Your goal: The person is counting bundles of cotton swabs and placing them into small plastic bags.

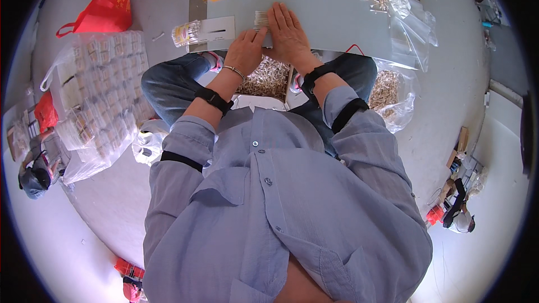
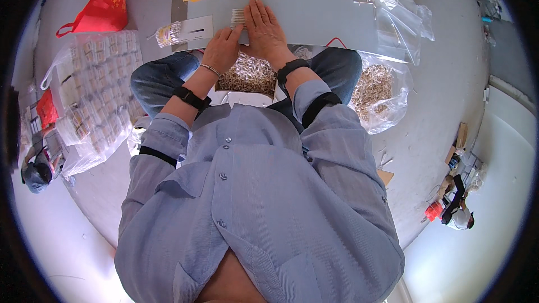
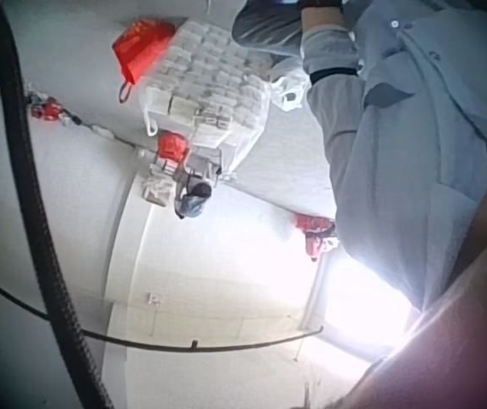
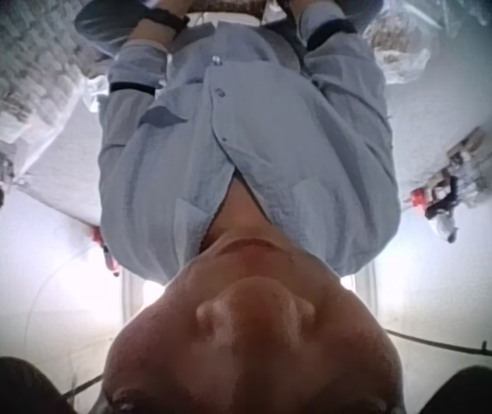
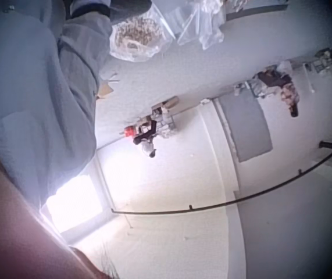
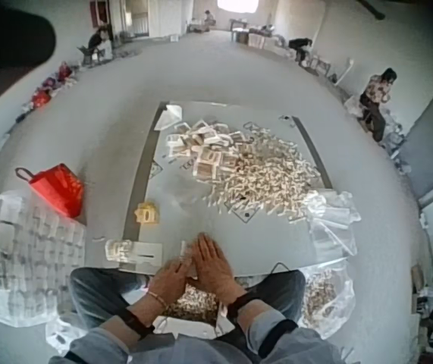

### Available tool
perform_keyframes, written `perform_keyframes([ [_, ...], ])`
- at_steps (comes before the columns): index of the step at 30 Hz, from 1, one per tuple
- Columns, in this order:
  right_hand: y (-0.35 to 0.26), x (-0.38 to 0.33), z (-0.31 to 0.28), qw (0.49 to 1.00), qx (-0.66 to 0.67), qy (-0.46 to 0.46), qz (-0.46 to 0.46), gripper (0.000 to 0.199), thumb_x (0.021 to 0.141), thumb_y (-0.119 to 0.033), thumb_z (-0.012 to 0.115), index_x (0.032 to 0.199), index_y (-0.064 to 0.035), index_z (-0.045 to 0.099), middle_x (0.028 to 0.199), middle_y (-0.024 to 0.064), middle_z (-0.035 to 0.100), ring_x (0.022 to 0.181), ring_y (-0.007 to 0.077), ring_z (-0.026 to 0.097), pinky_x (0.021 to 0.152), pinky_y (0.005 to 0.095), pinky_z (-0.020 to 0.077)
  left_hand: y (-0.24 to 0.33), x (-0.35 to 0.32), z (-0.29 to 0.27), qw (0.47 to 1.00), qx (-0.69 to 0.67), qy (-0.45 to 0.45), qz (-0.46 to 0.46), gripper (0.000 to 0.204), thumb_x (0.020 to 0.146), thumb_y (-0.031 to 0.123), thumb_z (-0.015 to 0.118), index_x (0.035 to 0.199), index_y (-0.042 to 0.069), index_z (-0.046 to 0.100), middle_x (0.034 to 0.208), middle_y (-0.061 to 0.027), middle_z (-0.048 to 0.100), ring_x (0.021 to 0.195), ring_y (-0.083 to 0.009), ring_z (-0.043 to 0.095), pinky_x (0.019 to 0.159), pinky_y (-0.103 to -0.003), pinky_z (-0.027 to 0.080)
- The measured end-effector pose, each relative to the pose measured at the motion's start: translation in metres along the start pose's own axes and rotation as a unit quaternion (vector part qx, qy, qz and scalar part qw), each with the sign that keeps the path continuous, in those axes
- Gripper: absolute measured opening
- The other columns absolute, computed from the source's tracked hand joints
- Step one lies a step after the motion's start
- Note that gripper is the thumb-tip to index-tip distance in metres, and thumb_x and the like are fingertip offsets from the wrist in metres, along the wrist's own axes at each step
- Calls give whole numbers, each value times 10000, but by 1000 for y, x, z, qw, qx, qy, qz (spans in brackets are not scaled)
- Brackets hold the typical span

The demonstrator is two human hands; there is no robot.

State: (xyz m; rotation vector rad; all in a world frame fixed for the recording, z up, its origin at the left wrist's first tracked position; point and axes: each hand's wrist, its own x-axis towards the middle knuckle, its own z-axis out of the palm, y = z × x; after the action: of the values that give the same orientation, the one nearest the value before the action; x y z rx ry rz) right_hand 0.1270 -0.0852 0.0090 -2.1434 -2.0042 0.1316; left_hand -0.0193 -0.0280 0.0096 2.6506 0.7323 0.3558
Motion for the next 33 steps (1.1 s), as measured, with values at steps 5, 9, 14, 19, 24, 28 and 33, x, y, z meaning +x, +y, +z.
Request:
perform_keyframes([
  [5, 0, -1, 0, 1000, -3, -1, -3, 941, 648, -482, 631, 1337, 3, 215, 1403, 176, 192, 1324, 284, 143, 1088, 384, 89, 4, 3, 0, 999, 5, 30, -22, 492, 703, 60, 530, 1187, 61, 443, 908, -109, 525, 867, -275, 529, 750, -355, 458],
  [9, 1, 0, 1, 1000, 5, 12, -9, 909, 657, -458, 627, 1328, 7, 229, 1394, 180, 208, 1321, 289, 153, 1086, 386, 97, 5, 5, 0, 999, 20, 18, -24, 495, 707, 65, 527, 1194, 62, 436, 905, -109, 526, 851, -279, 534, 733, -360, 466],
  [14, 2, 0, 3, 1000, 3, 23, -15, 892, 658, -447, 620, 1319, 13, 239, 1386, 185, 221, 1315, 296, 166, 1084, 389, 108, 7, 7, -2, 999, 8, 7, -44, 468, 717, 67, 521, 1177, 67, 437, 922, -111, 536, 884, -284, 542, 752, -363, 467],
  [19, 1, 0, 1, 1000, -9, 19, -12, 874, 672, -445, 602, 1320, 14, 238, 1388, 185, 215, 1316, 297, 161, 1083, 391, 105, 7, 8, -2, 998, -7, 0, -62, 446, 737, 84, 508, 1177, 81, 434, 956, -118, 547, 919, -290, 544, 771, -370, 467],
  [24, -1, 0, -1, 1000, -13, 7, -8, 856, 679, -431, 595, 1320, 12, 241, 1388, 183, 216, 1319, 292, 154, 1084, 388, 101, 9, 10, -5, 997, -13, -13, -76, 474, 750, 94, 501, 1215, 92, 412, 965, -120, 549, 922, -291, 546, 767, -377, 471],
  [28, 0, 0, 0, 1000, -22, 2, -7, 857, 665, -414, 600, 1320, 9, 244, 1387, 181, 217, 1319, 289, 153, 1084, 388, 99, 11, 13, -6, 996, -3, -26, -82, 502, 752, 103, 504, 1241, 97, 394, 962, -122, 553, 907, -292, 557, 755, -381, 480],
  [33, 0, 0, -1, 1000, -20, 9, -11, 855, 660, -408, 598, 1317, 11, 247, 1389, 181, 215, 1319, 292, 153, 1084, 391, 99, 12, 15, -8, 996, -7, -30, -83, 489, 752, 106, 503, 1230, 92, 396, 967, -128, 557, 901, -299, 564, 752, -386, 481],
])
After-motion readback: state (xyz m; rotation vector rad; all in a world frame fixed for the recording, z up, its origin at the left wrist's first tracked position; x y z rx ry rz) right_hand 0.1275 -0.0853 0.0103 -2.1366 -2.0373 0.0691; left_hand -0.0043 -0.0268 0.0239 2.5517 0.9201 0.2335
